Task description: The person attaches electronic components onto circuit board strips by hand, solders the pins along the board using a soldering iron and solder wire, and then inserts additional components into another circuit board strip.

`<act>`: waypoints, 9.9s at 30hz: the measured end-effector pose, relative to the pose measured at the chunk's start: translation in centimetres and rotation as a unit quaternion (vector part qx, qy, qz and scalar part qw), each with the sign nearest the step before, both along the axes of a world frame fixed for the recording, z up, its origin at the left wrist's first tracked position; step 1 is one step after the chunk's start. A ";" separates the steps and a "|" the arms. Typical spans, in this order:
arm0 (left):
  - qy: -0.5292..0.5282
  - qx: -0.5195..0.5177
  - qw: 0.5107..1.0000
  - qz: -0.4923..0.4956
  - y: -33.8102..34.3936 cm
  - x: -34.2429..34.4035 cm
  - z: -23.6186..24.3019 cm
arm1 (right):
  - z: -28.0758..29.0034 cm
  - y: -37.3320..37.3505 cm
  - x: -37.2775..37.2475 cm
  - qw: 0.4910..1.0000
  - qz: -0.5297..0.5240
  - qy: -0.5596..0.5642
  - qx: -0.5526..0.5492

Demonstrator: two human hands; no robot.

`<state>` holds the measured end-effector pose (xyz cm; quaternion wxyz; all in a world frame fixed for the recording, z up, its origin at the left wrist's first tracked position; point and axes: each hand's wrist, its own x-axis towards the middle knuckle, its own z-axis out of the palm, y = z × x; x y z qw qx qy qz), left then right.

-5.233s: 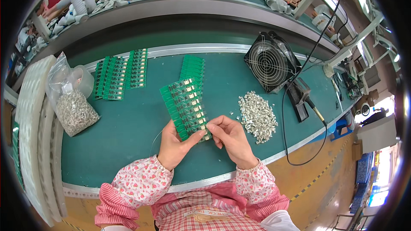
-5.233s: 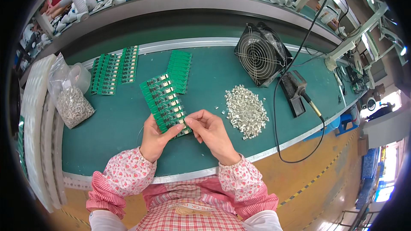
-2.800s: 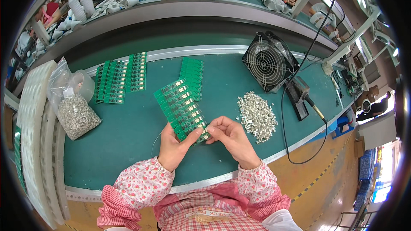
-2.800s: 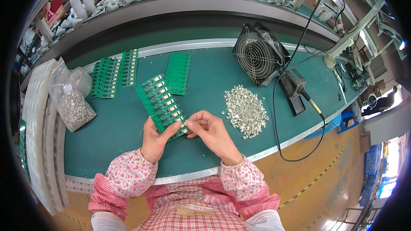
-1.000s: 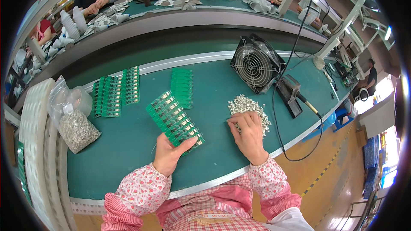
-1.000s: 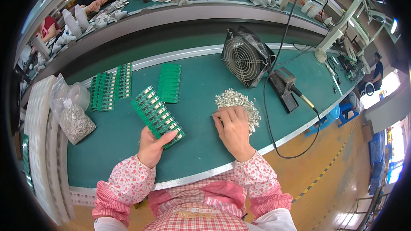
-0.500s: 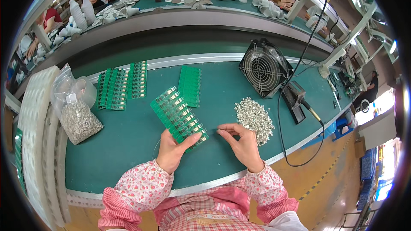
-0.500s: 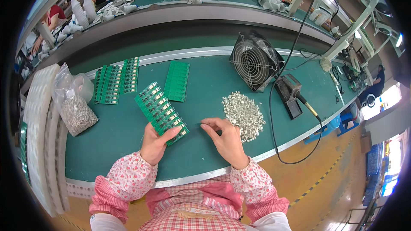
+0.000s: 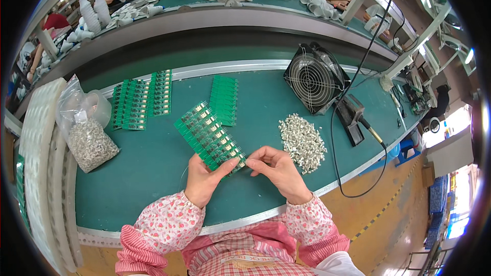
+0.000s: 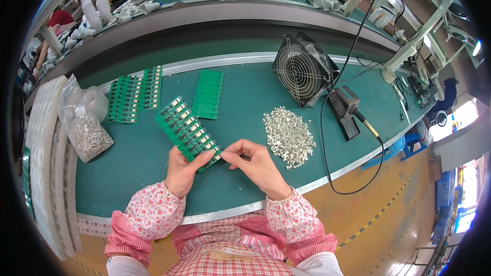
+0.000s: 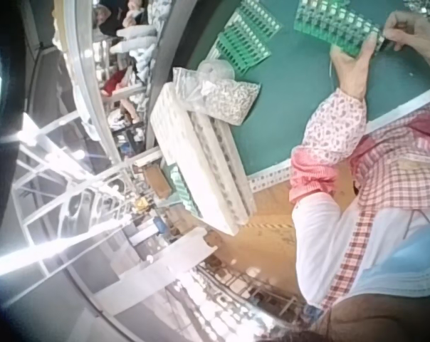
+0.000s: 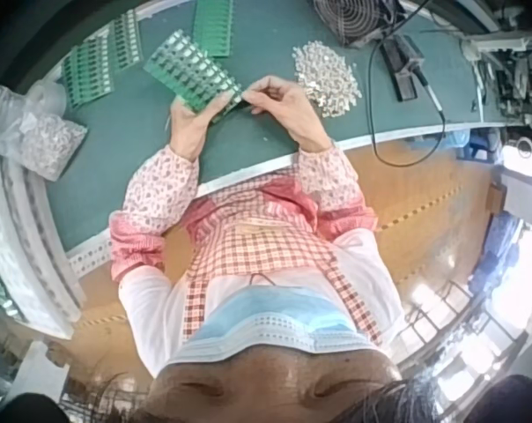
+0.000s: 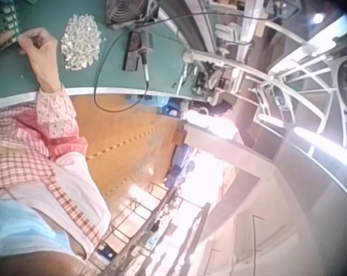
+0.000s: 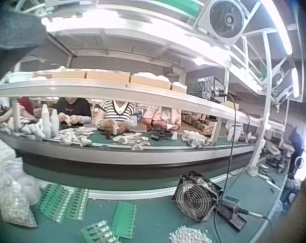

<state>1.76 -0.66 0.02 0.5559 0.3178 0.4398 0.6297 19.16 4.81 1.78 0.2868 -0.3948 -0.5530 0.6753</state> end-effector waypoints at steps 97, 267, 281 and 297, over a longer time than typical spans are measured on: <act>0.585 0.140 0.794 -0.088 -8.4 0.4 0.7 | -1.9 -5.8 11.0 0.748 0.029 -0.285 0.599; 0.596 0.182 0.780 -0.060 -7.6 6.9 0.7 | -3.2 -10.2 13.1 0.959 -0.219 0.085 0.158; 0.605 0.176 0.775 -0.050 -7.3 7.4 -0.1 | -3.3 -9.8 12.4 0.972 -0.171 0.081 0.143; 0.601 0.189 0.775 -0.036 -7.9 6.1 0.1 | -3.6 -10.3 12.1 0.955 -0.202 0.087 0.197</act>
